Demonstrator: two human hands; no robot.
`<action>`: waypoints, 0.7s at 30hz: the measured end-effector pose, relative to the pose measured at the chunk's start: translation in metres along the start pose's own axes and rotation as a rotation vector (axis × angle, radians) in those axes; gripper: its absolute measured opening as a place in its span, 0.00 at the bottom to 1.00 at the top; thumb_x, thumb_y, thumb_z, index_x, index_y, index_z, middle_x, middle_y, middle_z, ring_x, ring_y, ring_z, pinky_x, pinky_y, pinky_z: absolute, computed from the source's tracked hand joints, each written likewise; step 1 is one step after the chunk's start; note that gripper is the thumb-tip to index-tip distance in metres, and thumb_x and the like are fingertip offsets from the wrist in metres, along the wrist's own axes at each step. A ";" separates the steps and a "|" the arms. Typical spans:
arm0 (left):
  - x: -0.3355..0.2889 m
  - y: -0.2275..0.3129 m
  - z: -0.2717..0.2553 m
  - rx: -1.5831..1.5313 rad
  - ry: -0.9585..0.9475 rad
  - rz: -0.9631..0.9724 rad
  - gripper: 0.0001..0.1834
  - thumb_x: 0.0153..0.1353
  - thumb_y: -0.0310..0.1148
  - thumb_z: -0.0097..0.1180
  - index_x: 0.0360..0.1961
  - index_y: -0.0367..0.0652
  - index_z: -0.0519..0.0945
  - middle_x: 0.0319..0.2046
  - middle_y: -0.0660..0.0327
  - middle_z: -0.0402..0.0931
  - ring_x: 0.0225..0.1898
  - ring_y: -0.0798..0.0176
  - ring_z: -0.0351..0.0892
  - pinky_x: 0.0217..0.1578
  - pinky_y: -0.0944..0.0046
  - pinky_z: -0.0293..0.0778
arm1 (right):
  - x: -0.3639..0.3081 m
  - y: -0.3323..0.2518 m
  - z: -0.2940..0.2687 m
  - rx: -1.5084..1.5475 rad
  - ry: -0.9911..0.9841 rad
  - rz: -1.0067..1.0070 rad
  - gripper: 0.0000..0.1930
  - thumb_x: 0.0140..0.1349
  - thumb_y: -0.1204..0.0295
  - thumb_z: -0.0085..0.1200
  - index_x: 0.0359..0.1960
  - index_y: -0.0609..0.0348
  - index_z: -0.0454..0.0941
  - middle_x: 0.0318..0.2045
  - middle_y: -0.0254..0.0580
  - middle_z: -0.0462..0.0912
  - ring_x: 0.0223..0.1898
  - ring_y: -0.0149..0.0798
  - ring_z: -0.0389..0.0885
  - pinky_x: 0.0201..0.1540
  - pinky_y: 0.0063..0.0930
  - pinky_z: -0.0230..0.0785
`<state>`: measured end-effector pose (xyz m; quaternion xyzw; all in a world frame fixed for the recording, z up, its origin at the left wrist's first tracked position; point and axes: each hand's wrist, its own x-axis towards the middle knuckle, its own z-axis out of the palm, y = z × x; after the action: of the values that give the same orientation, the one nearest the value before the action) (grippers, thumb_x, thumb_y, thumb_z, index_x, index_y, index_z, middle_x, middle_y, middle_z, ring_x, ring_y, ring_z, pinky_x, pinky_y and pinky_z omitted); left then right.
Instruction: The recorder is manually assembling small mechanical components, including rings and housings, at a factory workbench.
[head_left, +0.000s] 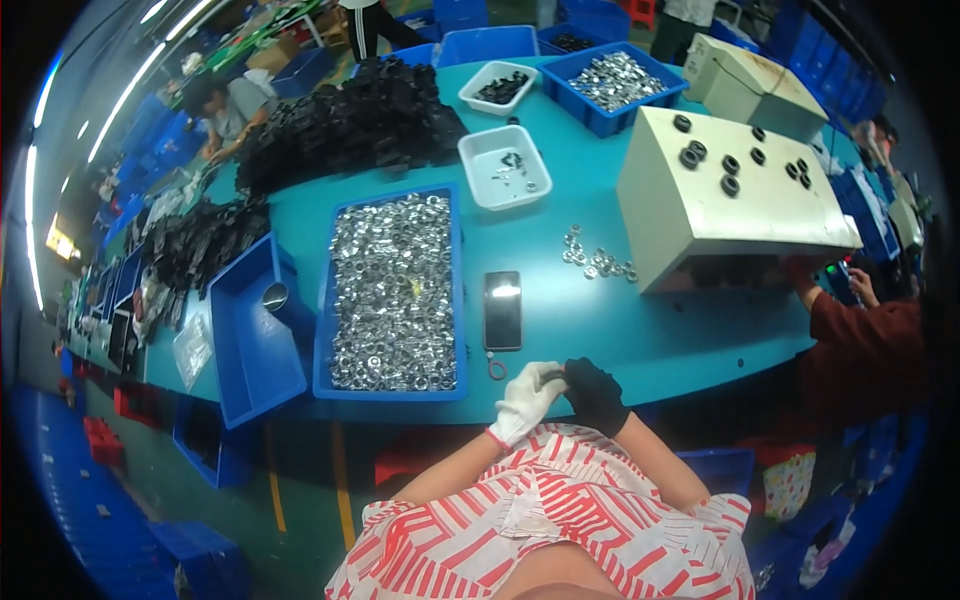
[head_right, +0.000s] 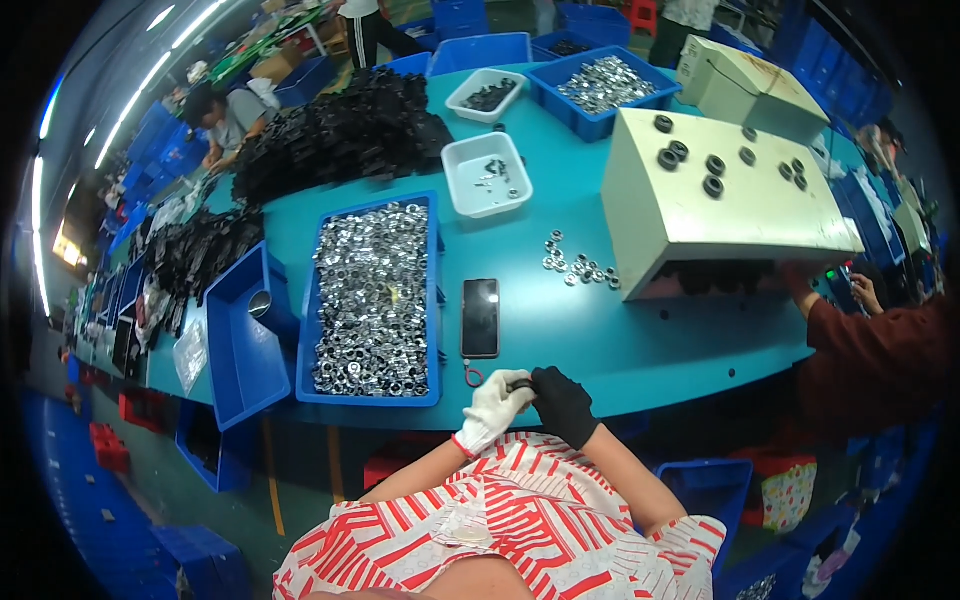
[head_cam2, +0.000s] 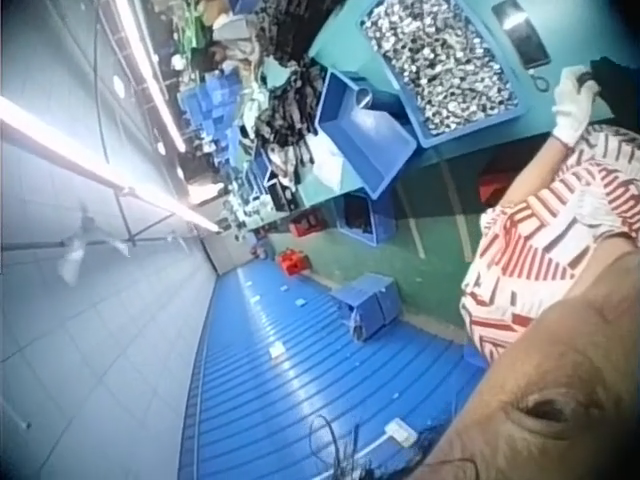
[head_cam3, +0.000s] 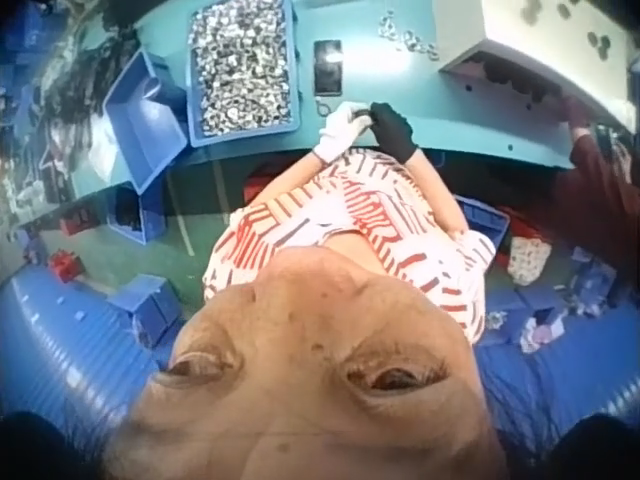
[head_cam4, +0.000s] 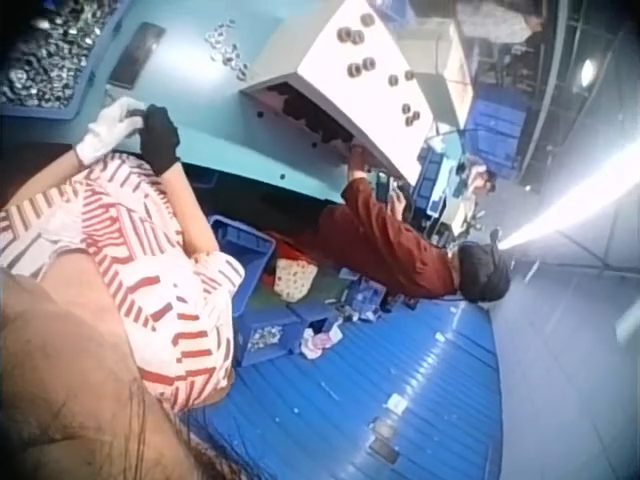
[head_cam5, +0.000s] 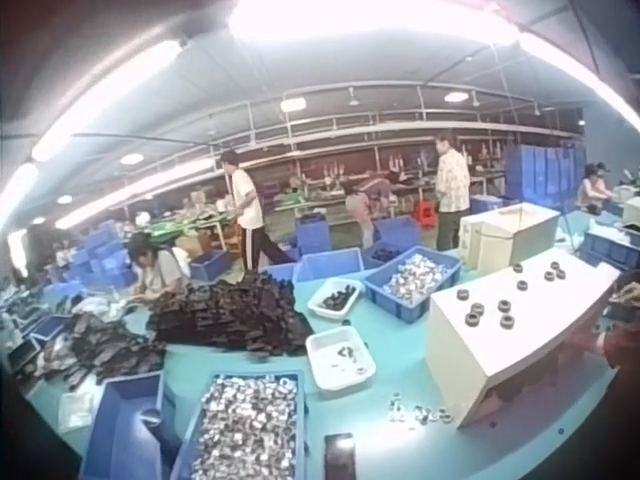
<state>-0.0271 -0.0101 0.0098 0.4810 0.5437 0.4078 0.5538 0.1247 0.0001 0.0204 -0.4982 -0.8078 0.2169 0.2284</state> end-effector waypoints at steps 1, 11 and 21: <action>-0.003 0.000 -0.001 -0.044 -0.005 0.002 0.17 0.56 0.25 0.55 0.46 0.31 0.70 0.30 0.59 0.77 0.28 0.73 0.75 0.30 0.74 0.72 | 0.000 -0.001 0.000 -0.032 0.004 -0.025 0.12 0.52 0.70 0.55 0.39 0.51 0.70 0.31 0.41 0.74 0.33 0.47 0.76 0.31 0.39 0.69; 0.008 0.022 -0.012 -0.450 -0.137 -0.144 0.15 0.60 0.29 0.50 0.47 0.33 0.73 0.35 0.60 0.77 0.32 0.69 0.78 0.36 0.72 0.74 | 0.010 -0.003 -0.011 0.415 0.117 0.037 0.20 0.49 0.78 0.59 0.46 0.59 0.71 0.36 0.44 0.77 0.34 0.40 0.80 0.35 0.31 0.72; 0.006 0.027 -0.022 0.282 -0.070 0.091 0.18 0.54 0.34 0.56 0.44 0.36 0.74 0.36 0.53 0.77 0.38 0.57 0.78 0.41 0.64 0.72 | 0.019 -0.012 -0.016 -0.068 -0.011 -0.110 0.13 0.48 0.71 0.60 0.35 0.53 0.73 0.30 0.41 0.76 0.31 0.47 0.78 0.29 0.37 0.70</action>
<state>-0.0463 0.0035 0.0362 0.5921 0.5535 0.3353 0.4802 0.1180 0.0142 0.0431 -0.4592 -0.8421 0.1793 0.2186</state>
